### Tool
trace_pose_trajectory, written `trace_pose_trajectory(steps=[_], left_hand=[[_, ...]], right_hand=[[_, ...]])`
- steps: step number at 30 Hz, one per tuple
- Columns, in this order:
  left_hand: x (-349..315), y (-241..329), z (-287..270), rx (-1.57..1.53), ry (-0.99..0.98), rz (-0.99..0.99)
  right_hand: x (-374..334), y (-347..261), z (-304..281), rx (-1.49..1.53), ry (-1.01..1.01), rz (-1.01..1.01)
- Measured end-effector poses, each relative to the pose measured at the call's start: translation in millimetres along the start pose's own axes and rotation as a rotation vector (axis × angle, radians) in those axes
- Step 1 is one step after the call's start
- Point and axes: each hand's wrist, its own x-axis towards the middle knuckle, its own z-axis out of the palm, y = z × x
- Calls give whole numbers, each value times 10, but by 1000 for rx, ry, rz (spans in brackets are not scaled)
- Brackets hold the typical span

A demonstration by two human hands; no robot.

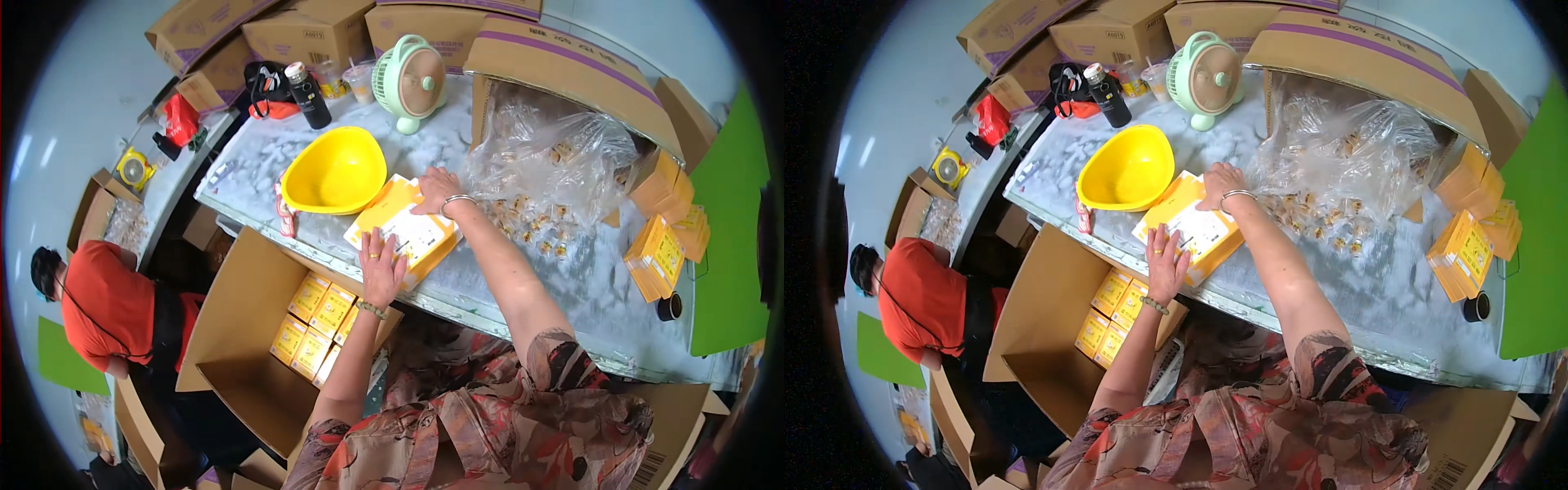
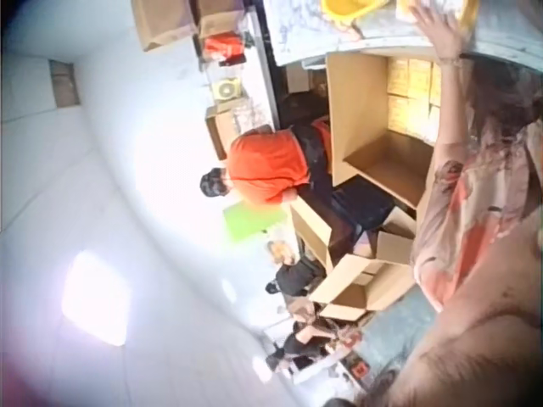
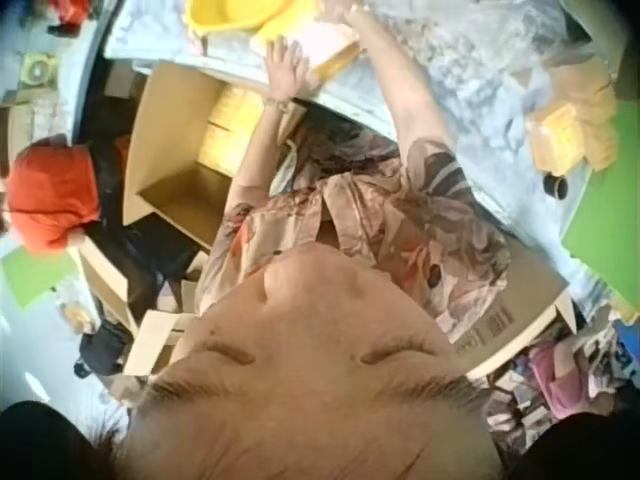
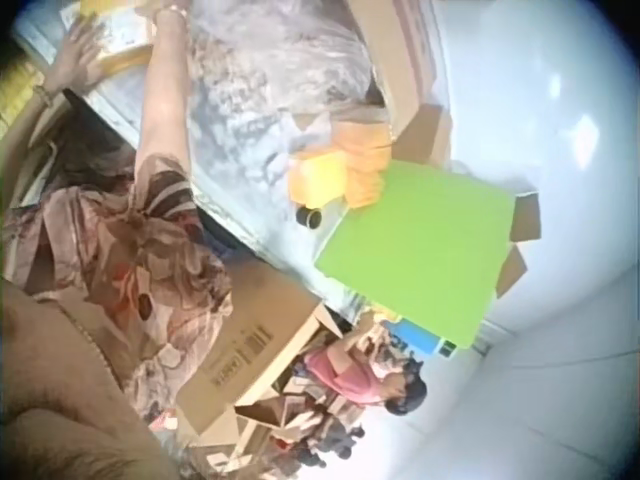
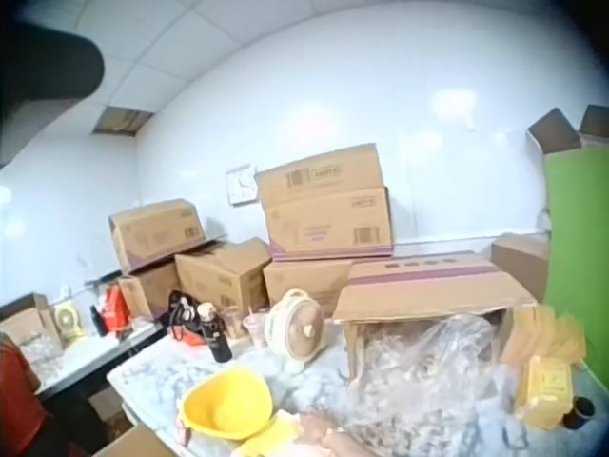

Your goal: Packing small yellow product boxes into larger cardboard shipping containers.

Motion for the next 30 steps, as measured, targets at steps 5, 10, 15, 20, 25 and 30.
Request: trace_pose_trajectory(steps=[5,10,15,20,25,30], left_hand=[[-133,19,74,-143,94,36],[-261,274,-175,-434,130,60],[-136,973,-890,-2,-90,137],[-737,1179,-670,-388,-446,102],[-791,1569,-755,-343,-511,282],[-655,1613,-821,-412,-787,354]], right_hand=[[-189,152,66,170,-19,22],[-813,283,93,933,236,96],[-1904,294,-48,1511,-60,177],[-2916,315,315,1775,-297,340],[-3434,408,250,1925,-583,347],[-3240,419,-117,1277,-394,44]])
